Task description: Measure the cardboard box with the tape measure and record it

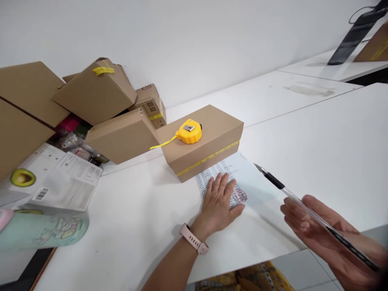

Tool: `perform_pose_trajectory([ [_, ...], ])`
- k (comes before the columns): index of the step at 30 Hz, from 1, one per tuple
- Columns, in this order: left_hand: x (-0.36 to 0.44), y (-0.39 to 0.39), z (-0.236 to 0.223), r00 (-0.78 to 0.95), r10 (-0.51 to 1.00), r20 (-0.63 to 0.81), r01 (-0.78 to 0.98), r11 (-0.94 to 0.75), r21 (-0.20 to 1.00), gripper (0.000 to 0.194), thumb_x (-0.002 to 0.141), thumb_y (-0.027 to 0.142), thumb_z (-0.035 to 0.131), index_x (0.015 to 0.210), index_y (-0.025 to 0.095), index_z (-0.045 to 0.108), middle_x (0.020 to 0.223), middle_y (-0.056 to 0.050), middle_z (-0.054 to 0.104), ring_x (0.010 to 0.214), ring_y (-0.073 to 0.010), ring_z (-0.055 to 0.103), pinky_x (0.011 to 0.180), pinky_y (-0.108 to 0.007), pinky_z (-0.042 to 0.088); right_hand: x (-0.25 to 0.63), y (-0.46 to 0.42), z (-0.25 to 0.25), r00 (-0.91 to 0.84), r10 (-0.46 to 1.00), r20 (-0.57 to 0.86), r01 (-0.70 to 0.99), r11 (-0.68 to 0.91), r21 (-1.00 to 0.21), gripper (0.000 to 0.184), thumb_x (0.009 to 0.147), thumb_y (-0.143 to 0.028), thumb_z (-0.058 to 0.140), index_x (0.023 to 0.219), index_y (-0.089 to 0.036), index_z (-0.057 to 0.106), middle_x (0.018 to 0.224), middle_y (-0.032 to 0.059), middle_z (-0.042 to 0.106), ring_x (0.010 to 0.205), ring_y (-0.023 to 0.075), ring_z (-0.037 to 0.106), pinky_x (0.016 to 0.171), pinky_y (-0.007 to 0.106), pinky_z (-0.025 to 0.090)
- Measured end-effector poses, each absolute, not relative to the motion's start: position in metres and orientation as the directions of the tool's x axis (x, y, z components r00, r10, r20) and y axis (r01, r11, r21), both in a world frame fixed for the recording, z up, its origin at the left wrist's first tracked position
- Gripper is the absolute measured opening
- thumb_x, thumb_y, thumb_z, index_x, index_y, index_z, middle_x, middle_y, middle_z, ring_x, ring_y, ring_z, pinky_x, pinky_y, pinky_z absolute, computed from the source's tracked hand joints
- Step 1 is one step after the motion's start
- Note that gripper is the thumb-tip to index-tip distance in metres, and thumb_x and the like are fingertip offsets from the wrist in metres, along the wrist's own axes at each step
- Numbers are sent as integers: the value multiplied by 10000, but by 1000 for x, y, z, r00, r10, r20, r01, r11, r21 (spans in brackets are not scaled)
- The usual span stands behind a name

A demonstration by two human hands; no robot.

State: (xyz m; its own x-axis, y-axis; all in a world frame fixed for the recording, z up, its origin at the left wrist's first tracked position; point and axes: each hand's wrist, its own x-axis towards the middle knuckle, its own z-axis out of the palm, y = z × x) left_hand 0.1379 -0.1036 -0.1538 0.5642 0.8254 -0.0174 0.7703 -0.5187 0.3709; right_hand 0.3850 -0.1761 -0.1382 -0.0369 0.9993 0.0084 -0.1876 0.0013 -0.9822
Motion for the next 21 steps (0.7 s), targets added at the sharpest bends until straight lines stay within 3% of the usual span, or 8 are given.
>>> perform_pose_trajectory([
  [3, 140, -104, -150, 558, 829, -43, 776, -503, 379, 727, 1000, 559, 439, 1575, 140, 291, 1689, -113, 139, 1572, -255, 15, 1279, -520, 86, 378, -177, -125, -33, 997, -63, -300, -70, -951, 282, 707, -502, 826, 932, -369, 724, 779, 78, 595, 722, 252, 590, 650, 403, 524],
  [5, 141, -104, -148, 552, 832, -62, 783, -491, 382, 726, 996, 545, 456, 1576, 141, 288, 1689, -111, 134, 1572, -253, 14, 1280, -518, 78, 370, -173, -116, 6, 997, -73, -365, -66, -929, 347, 687, -590, 821, 859, -335, 662, 751, 49, 533, 690, 219, 536, 610, 359, 493],
  [9, 142, -103, -146, 538, 838, -89, 795, -469, 384, 729, 987, 524, 490, 1576, 144, 292, 1690, -111, 124, 1572, -251, 15, 1281, -520, 65, 354, -151, -120, 84, 995, -57, -367, -22, -930, 419, 896, -668, 551, 733, -282, 567, 619, -3, 389, 572, 164, 409, 518, 298, 426],
  [12, 142, -102, -147, 530, 844, -81, 794, -460, 398, 737, 970, 516, 520, 1570, 146, 304, 1688, -97, 141, 1573, -244, 33, 1283, -513, 71, 346, -135, -134, -5, 995, -100, -324, -96, -941, 516, 939, -715, 396, 1049, -308, 694, 753, 54, 617, 751, 221, 601, 708, 374, 538],
  [15, 141, -101, -148, 523, 849, -66, 786, -451, 423, 759, 945, 488, 549, 1561, 114, 310, 1684, -91, 169, 1573, -232, 57, 1290, -482, 72, 341, -127, -144, -78, 978, -195, -259, -209, -943, 536, 875, -677, 591, 1216, -273, 681, 1031, 104, 727, 1037, 272, 657, 897, 403, 533],
  [18, 140, -101, -147, 518, 853, -62, 782, -442, 440, 752, 935, 454, 545, 1555, 99, 311, 1683, -86, 174, 1573, -223, 63, 1293, -464, 64, 340, -127, -150, -21, 973, -232, -81, -233, -969, 378, 784, -552, 777, 993, -247, 696, 917, 66, 725, 843, 222, 665, 699, 313, 540],
  [21, 141, -102, -146, 518, 853, -70, 780, -436, 449, 747, 937, 457, 532, 1556, 108, 304, 1684, -82, 175, 1573, -222, 61, 1293, -465, 67, 341, -128, -153, 9, 993, -120, 76, -120, -990, 334, 833, -558, 724, 871, -239, 633, 780, 21, 653, 670, 159, 578, 559, 257, 468],
])
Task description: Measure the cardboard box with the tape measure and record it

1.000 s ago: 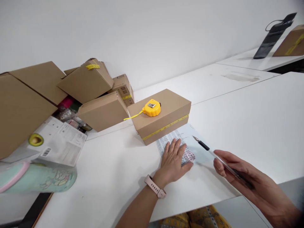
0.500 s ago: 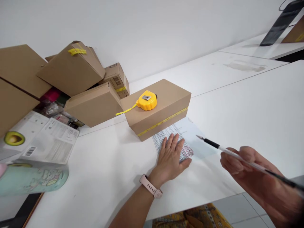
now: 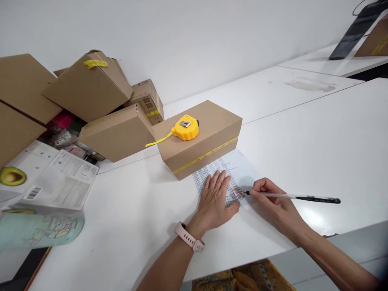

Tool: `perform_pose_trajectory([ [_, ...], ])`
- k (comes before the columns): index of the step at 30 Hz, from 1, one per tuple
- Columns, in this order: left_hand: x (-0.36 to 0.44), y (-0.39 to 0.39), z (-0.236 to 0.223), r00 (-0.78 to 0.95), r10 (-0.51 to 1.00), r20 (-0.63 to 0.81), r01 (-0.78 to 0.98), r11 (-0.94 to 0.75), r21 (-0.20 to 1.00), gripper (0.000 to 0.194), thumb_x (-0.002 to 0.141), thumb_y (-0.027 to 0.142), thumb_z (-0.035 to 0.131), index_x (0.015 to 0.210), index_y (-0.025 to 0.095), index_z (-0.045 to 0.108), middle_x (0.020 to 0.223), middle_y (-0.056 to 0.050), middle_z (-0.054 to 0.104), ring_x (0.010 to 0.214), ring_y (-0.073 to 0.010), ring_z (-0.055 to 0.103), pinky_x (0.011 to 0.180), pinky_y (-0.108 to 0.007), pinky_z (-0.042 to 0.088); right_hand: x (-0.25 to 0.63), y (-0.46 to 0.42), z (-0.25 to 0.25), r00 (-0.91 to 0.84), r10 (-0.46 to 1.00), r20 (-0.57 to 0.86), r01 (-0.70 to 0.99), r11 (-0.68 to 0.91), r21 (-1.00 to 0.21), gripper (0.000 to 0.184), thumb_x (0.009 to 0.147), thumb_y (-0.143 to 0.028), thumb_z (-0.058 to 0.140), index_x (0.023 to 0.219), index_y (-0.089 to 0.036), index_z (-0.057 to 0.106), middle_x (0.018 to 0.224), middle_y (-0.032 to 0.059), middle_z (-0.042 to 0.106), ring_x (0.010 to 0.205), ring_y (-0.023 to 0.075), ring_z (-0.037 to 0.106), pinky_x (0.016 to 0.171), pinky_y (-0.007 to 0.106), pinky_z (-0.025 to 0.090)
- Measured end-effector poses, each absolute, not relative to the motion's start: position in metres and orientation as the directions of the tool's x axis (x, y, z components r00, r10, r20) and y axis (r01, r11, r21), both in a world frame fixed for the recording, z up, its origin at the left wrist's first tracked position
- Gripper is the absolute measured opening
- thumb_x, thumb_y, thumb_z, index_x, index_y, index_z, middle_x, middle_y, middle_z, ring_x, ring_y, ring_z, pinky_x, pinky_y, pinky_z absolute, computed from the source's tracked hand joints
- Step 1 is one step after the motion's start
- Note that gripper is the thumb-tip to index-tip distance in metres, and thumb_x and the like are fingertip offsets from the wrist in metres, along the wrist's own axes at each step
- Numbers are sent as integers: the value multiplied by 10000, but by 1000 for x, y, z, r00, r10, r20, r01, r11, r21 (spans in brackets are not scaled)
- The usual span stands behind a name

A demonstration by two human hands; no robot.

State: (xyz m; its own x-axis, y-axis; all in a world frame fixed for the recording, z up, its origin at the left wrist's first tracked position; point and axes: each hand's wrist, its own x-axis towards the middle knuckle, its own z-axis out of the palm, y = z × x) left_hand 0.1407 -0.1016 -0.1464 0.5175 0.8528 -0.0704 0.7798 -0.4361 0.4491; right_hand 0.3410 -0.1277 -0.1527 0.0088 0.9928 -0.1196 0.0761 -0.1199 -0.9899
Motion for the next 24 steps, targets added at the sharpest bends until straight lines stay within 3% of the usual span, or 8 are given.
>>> perform_pose_trajectory([
  [4, 141, -102, -147, 516, 855, -59, 777, -438, 452, 734, 937, 448, 528, 1552, 119, 301, 1683, -84, 184, 1573, -222, 67, 1293, -474, 76, 341, -125, -154, -113, 992, -61, 117, -48, -992, 358, 880, -563, 666, 1034, -240, 656, 948, 70, 702, 858, 213, 641, 700, 307, 523],
  [10, 141, -102, -149, 514, 857, -35, 769, -443, 462, 707, 936, 410, 530, 1544, 128, 307, 1679, -83, 203, 1572, -216, 80, 1293, -475, 95, 340, -126, -153, -105, 994, -33, 256, -5, -967, 372, 938, -560, 583, 781, -223, 593, 708, 9, 548, 598, 139, 459, 518, 266, 399],
  [15, 140, -101, -152, 521, 854, -13, 763, -459, 454, 670, 949, 400, 514, 1537, 150, 312, 1676, -88, 217, 1571, -223, 90, 1289, -485, 103, 342, -125, -157, -138, 990, 2, 250, 36, -967, 315, 930, -530, 615, 1056, -243, 643, 964, 65, 678, 843, 210, 606, 685, 311, 498],
  [17, 139, -101, -152, 523, 852, -12, 762, -462, 454, 670, 950, 406, 519, 1535, 150, 315, 1675, -90, 222, 1570, -226, 93, 1290, -481, 105, 340, -124, -159, -113, 993, 17, 254, 45, -966, 320, 902, -533, 655, 1010, -232, 643, 907, 63, 675, 799, 208, 599, 654, 314, 484],
  [20, 139, -101, -151, 520, 854, -13, 761, -457, 460, 662, 946, 401, 527, 1528, 153, 328, 1673, -90, 232, 1569, -227, 99, 1291, -478, 108, 336, -125, -158, -59, 998, 26, 288, 42, -957, 341, 913, -557, 622, 826, -230, 591, 703, 5, 546, 615, 150, 465, 528, 280, 384],
  [22, 139, -101, -150, 521, 853, -19, 761, -454, 463, 659, 943, 398, 532, 1521, 143, 342, 1672, -96, 233, 1569, -230, 99, 1292, -477, 105, 334, -127, -155, -55, 998, 23, 333, 40, -942, 379, 936, -567, 578, 763, -231, 544, 661, -15, 475, 570, 131, 386, 493, 272, 331],
  [24, 139, -101, -149, 522, 852, -28, 761, -450, 467, 661, 939, 397, 536, 1515, 131, 353, 1671, -103, 231, 1569, -234, 96, 1292, -474, 101, 333, -128, -152, -90, 996, 30, 360, 60, -931, 378, 941, -570, 564, 774, -232, 539, 674, -9, 495, 575, 133, 394, 491, 270, 333],
])
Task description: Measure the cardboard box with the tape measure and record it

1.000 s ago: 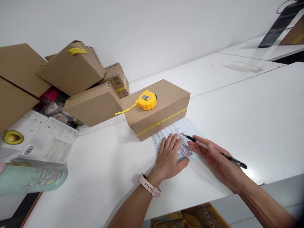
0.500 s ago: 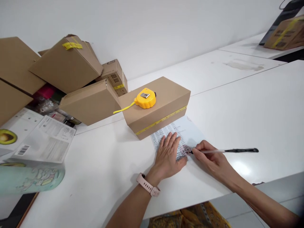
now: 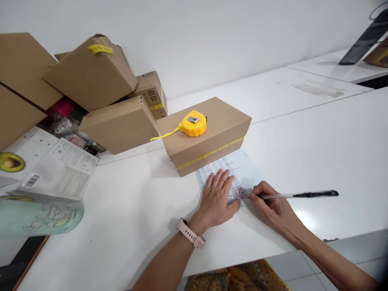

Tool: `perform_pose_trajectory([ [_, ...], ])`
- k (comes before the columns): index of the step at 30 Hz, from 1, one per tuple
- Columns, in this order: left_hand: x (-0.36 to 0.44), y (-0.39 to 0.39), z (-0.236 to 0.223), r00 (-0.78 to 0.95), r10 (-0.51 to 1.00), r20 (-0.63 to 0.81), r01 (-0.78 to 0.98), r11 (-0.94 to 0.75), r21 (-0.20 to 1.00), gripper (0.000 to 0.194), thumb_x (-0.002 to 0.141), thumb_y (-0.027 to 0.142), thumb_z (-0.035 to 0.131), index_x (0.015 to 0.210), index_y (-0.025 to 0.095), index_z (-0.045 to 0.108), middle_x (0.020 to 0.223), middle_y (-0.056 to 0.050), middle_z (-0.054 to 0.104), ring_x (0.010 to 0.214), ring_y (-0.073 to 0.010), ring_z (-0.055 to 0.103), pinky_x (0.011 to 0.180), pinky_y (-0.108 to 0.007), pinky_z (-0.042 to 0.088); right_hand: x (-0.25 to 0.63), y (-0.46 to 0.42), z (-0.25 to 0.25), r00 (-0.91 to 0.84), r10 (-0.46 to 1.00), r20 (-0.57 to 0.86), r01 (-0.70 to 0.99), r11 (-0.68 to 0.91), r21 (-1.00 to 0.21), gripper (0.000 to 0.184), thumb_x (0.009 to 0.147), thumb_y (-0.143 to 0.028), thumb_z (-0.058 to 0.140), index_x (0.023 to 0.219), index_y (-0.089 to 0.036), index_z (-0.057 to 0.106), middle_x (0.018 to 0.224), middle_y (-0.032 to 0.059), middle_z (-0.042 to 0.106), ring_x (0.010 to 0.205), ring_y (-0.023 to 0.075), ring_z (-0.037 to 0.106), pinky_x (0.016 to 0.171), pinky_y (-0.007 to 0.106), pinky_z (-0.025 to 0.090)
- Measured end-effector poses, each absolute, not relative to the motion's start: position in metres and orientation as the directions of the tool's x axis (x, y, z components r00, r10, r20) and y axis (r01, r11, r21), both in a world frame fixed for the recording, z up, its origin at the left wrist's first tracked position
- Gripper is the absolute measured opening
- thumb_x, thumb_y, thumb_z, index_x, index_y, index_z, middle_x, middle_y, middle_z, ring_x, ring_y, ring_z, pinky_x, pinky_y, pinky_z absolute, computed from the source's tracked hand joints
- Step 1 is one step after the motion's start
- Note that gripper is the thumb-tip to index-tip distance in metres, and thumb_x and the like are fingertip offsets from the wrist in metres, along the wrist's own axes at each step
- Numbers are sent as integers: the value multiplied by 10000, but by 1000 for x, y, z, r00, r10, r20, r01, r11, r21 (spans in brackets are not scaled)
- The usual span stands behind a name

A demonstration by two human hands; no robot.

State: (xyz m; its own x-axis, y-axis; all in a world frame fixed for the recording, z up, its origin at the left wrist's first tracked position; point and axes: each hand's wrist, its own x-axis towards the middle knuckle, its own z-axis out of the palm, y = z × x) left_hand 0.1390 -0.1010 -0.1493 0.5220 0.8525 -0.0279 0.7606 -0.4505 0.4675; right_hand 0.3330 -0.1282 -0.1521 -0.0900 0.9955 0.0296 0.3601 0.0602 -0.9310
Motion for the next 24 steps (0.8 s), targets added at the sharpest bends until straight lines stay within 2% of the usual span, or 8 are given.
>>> perform_pose_trajectory([
  [3, 139, -101, -149, 520, 854, -24, 757, -447, 476, 659, 932, 391, 543, 1512, 140, 357, 1670, -103, 237, 1568, -232, 103, 1292, -479, 109, 333, -129, -153, -100, 994, 46, 333, 77, -940, 356, 933, -571, 576, 824, -233, 562, 709, 8, 538, 616, 150, 442, 510, 275, 373],
  [6, 138, -101, -150, 520, 854, -12, 752, -451, 482, 653, 933, 384, 541, 1510, 140, 358, 1665, -105, 252, 1567, -230, 115, 1293, -473, 109, 333, -128, -158, -49, 998, 45, 327, 59, -943, 378, 925, -573, 587, 769, -233, 535, 667, -9, 480, 580, 135, 396, 487, 271, 344],
  [12, 139, -102, -153, 511, 860, 12, 751, -453, 480, 591, 982, 389, 472, 1514, 161, 352, 1661, -87, 274, 1565, -218, 127, 1292, -466, 119, 338, -125, -166, -101, 991, 88, 421, 123, -899, 407, 931, -573, 562, 711, -239, 485, 630, -25, 424, 547, 127, 354, 460, 267, 301],
  [24, 139, -102, -152, 517, 856, -3, 754, -453, 475, 587, 996, 387, 464, 1515, 139, 348, 1666, -98, 254, 1566, -228, 110, 1294, -466, 114, 337, -126, -160, -143, 986, 86, 453, 142, -880, 415, 949, -571, 536, 706, -238, 497, 640, -16, 450, 553, 135, 374, 479, 280, 314],
])
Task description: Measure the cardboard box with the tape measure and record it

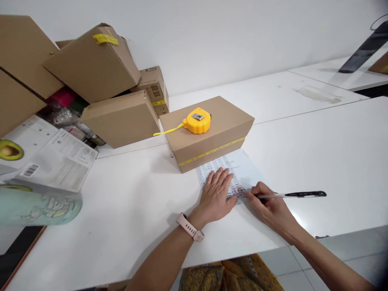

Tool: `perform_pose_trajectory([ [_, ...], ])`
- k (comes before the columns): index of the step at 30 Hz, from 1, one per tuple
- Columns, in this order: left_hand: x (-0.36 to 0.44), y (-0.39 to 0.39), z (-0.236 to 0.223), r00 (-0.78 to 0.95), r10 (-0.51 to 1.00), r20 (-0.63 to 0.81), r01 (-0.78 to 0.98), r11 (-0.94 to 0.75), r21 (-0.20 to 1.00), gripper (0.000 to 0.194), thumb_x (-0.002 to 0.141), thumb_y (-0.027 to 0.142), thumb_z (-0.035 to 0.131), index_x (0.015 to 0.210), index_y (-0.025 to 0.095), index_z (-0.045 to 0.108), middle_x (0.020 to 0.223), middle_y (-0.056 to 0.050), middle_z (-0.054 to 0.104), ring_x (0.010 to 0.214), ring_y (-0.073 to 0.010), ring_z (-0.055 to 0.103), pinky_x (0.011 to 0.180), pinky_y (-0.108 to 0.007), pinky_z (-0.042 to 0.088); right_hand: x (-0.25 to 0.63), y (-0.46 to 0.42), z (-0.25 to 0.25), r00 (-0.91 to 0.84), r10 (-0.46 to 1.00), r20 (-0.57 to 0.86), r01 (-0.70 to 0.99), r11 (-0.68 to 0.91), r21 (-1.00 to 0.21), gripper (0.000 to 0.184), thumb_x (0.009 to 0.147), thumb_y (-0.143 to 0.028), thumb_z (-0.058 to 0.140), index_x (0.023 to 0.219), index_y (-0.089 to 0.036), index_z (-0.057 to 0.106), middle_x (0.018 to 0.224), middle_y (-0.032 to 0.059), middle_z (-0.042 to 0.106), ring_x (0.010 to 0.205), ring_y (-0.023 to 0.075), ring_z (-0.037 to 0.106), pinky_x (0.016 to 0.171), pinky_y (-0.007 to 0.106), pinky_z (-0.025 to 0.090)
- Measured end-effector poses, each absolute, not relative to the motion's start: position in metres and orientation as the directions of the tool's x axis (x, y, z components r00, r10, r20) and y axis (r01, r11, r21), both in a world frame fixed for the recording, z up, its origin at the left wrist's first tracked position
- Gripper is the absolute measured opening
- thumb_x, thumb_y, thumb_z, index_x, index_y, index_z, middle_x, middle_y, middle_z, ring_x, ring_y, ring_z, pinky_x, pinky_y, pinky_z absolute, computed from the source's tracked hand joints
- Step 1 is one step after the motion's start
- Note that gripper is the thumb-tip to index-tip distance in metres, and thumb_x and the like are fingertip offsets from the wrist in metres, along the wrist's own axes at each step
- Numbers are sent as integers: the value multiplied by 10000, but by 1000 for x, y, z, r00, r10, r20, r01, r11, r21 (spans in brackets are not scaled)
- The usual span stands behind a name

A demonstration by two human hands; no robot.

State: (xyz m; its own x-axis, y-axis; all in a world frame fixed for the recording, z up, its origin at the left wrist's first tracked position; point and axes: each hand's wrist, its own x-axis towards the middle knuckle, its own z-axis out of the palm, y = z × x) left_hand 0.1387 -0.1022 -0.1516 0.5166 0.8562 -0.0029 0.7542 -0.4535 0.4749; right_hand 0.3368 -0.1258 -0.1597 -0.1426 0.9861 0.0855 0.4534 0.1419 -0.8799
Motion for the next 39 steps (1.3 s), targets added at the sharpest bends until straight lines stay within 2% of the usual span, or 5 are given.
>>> perform_pose_trajectory([
  [9, 138, -102, -154, 523, 852, 15, 753, -470, 460, 585, 999, 398, 456, 1516, 148, 343, 1660, -100, 274, 1566, -219, 117, 1292, -468, 111, 337, -124, -162, -159, 980, 117, 450, 177, -875, 395, 957, -552, 534, 715, -242, 502, 658, -9, 474, 576, 147, 416, 519, 295, 346],
  [17, 138, -102, -152, 524, 851, -4, 758, -465, 457, 590, 1001, 392, 455, 1515, 125, 342, 1664, -101, 263, 1567, -222, 115, 1293, -455, 102, 338, -125, -164, -183, 977, 111, 457, 184, -870, 337, 976, -473, 534, 733, -244, 485, 659, -16, 463, 579, 145, 398, 527, 295, 327],
  [21, 138, -102, -153, 524, 852, 6, 758, -469, 453, 578, 1005, 406, 446, 1513, 150, 344, 1661, -95, 276, 1566, -221, 120, 1291, -460, 109, 338, -125, -164, -177, 978, 110, 458, 181, -871, 340, 972, -482, 532, 732, -246, 483, 657, -15, 459, 582, 149, 402, 531, 299, 329],
  [28, 138, -101, -153, 527, 850, -4, 764, -471, 442, 607, 1007, 406, 463, 1520, 103, 343, 1668, -99, 254, 1568, -230, 113, 1297, -448, 96, 337, -125, -164, -174, 981, 80, 445, 151, -882, 362, 960, -498, 543, 716, -243, 465, 634, -22, 445, 567, 141, 382, 519, 291, 317],
  [39, 138, -102, -152, 527, 849, -14, 769, -470, 432, 604, 1005, 396, 474, 1519, 106, 345, 1668, -102, 252, 1567, -237, 112, 1298, -452, 111, 339, -125, -167, -141, 985, 99, 465, 155, -872, 321, 969, -458, 532, 738, -241, 476, 638, -32, 424, 556, 132, 354, 500, 277, 296],
])
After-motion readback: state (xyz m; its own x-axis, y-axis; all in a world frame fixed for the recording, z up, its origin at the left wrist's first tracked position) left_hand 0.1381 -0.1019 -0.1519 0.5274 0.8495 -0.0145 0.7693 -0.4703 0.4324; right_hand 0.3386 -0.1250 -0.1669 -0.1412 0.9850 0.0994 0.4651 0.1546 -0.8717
